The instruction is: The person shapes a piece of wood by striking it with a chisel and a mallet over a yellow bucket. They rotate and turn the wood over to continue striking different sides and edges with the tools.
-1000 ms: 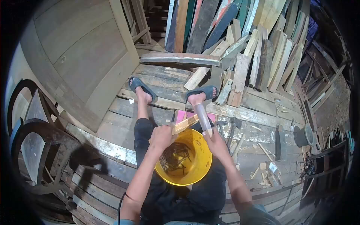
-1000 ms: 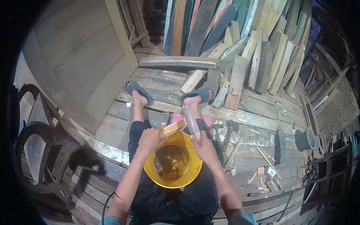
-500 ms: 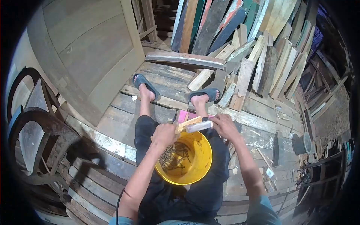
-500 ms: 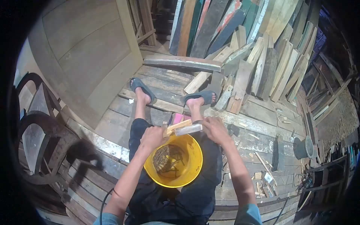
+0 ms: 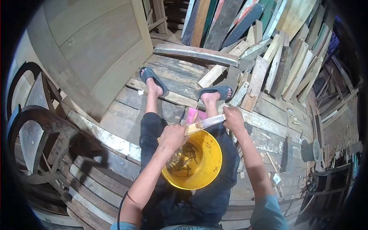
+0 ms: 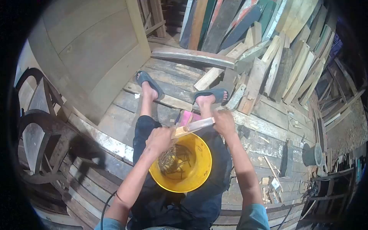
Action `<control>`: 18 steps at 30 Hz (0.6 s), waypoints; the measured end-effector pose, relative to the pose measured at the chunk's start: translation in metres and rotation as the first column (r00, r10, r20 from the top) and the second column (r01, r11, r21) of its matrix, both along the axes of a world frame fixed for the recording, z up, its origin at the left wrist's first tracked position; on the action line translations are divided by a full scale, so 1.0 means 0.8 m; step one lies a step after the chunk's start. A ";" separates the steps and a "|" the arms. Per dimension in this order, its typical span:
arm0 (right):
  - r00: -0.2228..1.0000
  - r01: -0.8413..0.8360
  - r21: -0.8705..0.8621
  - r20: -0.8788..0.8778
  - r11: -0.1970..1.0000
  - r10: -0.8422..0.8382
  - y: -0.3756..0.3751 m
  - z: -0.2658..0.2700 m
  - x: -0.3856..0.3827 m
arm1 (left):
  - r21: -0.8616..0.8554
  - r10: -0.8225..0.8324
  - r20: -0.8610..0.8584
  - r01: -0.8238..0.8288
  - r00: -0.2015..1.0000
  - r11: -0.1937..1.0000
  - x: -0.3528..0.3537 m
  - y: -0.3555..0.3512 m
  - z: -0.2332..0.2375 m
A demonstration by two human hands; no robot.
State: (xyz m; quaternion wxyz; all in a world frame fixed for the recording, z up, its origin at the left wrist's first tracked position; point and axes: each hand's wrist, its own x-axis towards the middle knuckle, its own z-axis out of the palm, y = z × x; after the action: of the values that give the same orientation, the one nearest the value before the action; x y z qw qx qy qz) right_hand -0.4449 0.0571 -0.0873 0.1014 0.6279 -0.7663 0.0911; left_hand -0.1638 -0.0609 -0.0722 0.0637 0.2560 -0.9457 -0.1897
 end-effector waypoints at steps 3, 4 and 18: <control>1.000 0.007 -0.025 0.024 1.000 -0.007 0.005 0.011 0.012 | 0.009 0.016 -0.010 -0.016 1.000 1.000 0.000 -0.001 -0.002; 1.000 -0.003 0.006 0.019 1.000 0.003 0.010 0.017 0.011 | 0.004 0.018 -0.003 -0.018 1.000 1.000 0.000 -0.001 -0.003; 0.998 -0.028 -0.038 -0.056 0.999 0.026 0.016 0.008 0.012 | 0.001 0.021 -0.008 -0.021 1.000 1.000 -0.002 0.004 -0.001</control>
State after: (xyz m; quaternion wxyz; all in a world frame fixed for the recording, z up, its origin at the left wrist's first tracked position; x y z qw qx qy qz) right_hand -0.4355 0.0699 -0.0813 0.1336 0.6384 -0.7527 0.0895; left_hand -0.1653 -0.0580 -0.0728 0.0694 0.2650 -0.9427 -0.1904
